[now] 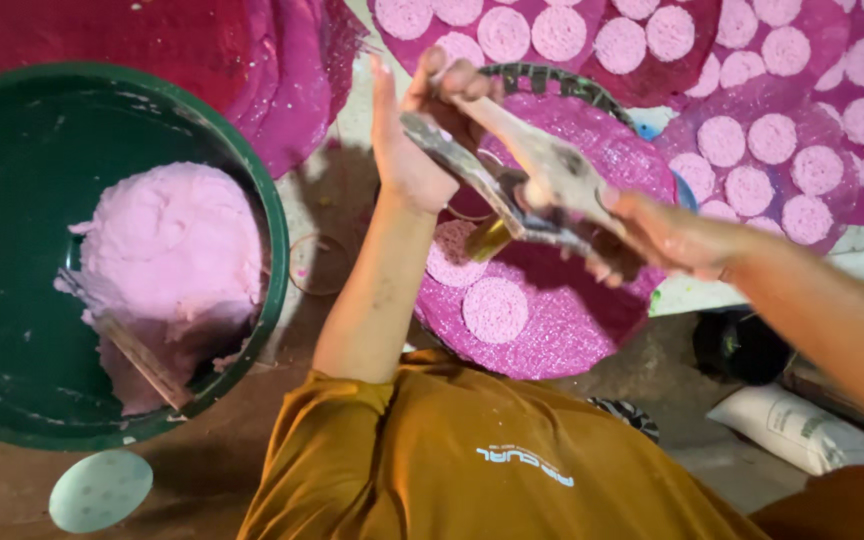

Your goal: The person prepares pink cookies by pressing a circular mold into pink dough on a large flat surface, then placing the small discs onto another surface while frequently scraping pink paste from a tool into a green bucket.

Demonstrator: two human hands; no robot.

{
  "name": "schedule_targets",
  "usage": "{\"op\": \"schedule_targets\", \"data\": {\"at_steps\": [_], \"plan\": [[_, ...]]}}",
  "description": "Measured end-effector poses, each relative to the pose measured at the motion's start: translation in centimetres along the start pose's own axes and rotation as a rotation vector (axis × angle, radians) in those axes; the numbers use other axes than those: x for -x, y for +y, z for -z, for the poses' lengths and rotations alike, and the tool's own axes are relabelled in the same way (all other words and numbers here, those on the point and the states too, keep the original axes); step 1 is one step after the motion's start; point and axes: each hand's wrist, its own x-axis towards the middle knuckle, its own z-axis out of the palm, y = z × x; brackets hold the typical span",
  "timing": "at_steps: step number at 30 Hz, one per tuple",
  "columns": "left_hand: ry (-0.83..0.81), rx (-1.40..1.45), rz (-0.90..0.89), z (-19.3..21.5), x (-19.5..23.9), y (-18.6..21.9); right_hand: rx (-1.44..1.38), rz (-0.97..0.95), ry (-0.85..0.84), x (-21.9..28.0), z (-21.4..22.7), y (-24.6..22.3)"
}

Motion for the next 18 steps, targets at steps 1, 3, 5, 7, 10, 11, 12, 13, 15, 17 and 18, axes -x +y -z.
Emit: {"op": "schedule_targets", "data": {"at_steps": [1, 3, 5, 7, 10, 11, 12, 13, 15, 17, 18], "plan": [[-0.07, 0.068, -0.05, -0.1, -0.5, 0.1, 0.109, 0.02, 0.02, -0.1, 0.1, -1.9], [-0.05, 0.036, -0.152, 0.3, -1.2, 0.7, 0.327, 0.059, 0.06, -0.1, 0.0, -5.1], [-0.058, 0.032, -0.207, 1.2, -1.8, 1.7, 0.419, 0.015, 0.206, -0.5, -0.8, -7.4], [-0.097, 0.056, -0.215, 2.3, -2.0, 3.0, 0.494, 0.008, 0.295, -1.4, -2.0, -8.5], [-0.129, 0.001, -0.235, 3.6, -1.8, 4.1, 0.53, 0.054, 0.314, -2.2, -3.1, -9.0], [-0.1, 0.004, -0.238, 4.0, -1.6, 4.1, 0.508, 0.069, 0.301, -2.3, -3.3, -8.9], [-0.07, 0.007, -0.241, 4.2, -1.3, 3.9, 0.486, 0.084, 0.287, -2.3, -3.3, -8.8], [-0.04, 0.011, -0.244, 4.5, -1.1, 3.5, 0.483, 0.059, 0.288, -2.2, -3.2, -8.8], [0.038, 0.025, -0.25, 4.9, -1.2, 2.4, 0.478, 0.008, 0.295, -1.7, -2.9, -8.7], [0.084, 0.051, -0.249, 5.2, -1.7, 1.2, 0.621, -0.071, 0.338, -1.2, -2.5, -8.9], [0.092, 0.07, -0.247, 5.4, -2.1, 0.7, 0.692, -0.11, 0.36, -1.0, -2.5, -9.1]]}}
